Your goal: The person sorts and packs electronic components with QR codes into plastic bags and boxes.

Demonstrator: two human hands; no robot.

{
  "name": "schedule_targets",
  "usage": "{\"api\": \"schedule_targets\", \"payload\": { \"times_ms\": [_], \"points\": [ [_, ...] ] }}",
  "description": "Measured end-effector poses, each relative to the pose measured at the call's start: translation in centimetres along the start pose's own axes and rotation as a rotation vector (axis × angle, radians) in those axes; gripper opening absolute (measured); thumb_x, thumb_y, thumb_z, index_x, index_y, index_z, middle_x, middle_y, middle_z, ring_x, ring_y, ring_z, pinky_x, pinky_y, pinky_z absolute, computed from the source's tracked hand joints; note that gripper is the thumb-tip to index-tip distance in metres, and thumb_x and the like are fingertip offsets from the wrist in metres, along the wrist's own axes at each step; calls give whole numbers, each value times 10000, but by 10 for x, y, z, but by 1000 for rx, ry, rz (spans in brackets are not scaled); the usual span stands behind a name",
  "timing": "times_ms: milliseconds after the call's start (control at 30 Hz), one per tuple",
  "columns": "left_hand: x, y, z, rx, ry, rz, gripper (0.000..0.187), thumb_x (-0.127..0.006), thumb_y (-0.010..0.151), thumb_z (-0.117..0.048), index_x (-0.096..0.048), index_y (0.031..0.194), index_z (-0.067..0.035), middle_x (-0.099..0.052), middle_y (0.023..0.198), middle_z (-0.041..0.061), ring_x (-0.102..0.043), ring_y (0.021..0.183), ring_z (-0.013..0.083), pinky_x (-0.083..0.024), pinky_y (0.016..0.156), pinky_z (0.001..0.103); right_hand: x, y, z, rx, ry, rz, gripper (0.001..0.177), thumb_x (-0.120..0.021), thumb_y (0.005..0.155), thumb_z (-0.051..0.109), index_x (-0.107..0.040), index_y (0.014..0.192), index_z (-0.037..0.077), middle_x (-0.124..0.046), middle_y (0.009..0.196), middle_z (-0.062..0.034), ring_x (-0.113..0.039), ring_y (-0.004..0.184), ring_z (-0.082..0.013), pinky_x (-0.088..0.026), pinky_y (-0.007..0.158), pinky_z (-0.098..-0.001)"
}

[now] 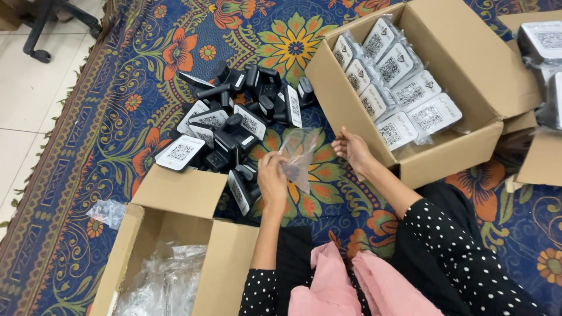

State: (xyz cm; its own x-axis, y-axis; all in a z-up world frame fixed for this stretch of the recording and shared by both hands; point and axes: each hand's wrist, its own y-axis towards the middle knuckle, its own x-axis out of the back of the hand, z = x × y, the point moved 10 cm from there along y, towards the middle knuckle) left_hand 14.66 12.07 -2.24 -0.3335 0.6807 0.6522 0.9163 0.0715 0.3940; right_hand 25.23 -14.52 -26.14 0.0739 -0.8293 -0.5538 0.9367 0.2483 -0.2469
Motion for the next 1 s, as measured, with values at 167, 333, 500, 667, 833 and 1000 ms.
{"api": "schedule_targets", "payload": {
  "times_ms": [167, 333, 500, 667, 833, 1000],
  "points": [
    [32, 12, 19, 82, -3, -27, 373, -554, 800, 151, -740, 1043, -63, -685, 1166, 132, -618, 1112, 370, -494, 945, 444, -72, 91, 38, 210, -740, -96, 299, -605, 1026, 289, -641, 1181, 36, -732, 962, -108, -701, 857, -217, -576, 786, -350],
    [38, 20, 54, 127, -21, -50, 376, -561, 830, 132, -720, 1118, -51, -687, 1194, 148, -621, 1128, 378, -489, 948, 456, -149, 169, 73, 469, -1763, -39, 567, -615, 827, 14, -618, 1366, 191, -626, 1340, -105, -594, 1242, -311, -533, 976, -409],
    [50, 21, 68, 214, -61, -59, 389, -582, 855, 92, -693, 1202, -45, -687, 1225, 155, -643, 1131, 371, -523, 921, 437, -179, 214, 54, 787, -2297, 110, 434, -601, 824, 115, -667, 1238, 225, -488, 1497, -104, -411, 1406, -274, -382, 1083, -493],
    [49, 11, 82, 245, -61, -102, 375, -565, 881, 80, -699, 1208, -48, -696, 1225, 149, -662, 1116, 353, -545, 903, 420, -152, 215, 24, 838, -2309, 267, 265, -584, 946, 156, -691, 1185, 120, -617, 1363, -74, -452, 1453, -273, -422, 1133, -422],
    [57, 6, 43, 222, -2, -172, 266, -629, 926, -21, -716, 1175, -52, -705, 1199, 136, -641, 1119, 351, -514, 933, 438, -146, 122, 20, 610, -2305, 456, 267, -607, 903, 230, -691, 1125, 109, -660, 1144, -35, -607, 1181, -252, -503, 965, -489],
    [57, -3, 11, 232, 122, -154, 265, -714, 881, -170, -712, 1128, -73, -705, 1184, 97, -612, 1120, 333, -498, 934, 436, -93, 19, 58, 445, -1624, -75, 261, -599, 1013, 254, -700, 1131, 45, -715, 1161, -143, -690, 1000, -351, -552, 844, -448]
  ]
}}
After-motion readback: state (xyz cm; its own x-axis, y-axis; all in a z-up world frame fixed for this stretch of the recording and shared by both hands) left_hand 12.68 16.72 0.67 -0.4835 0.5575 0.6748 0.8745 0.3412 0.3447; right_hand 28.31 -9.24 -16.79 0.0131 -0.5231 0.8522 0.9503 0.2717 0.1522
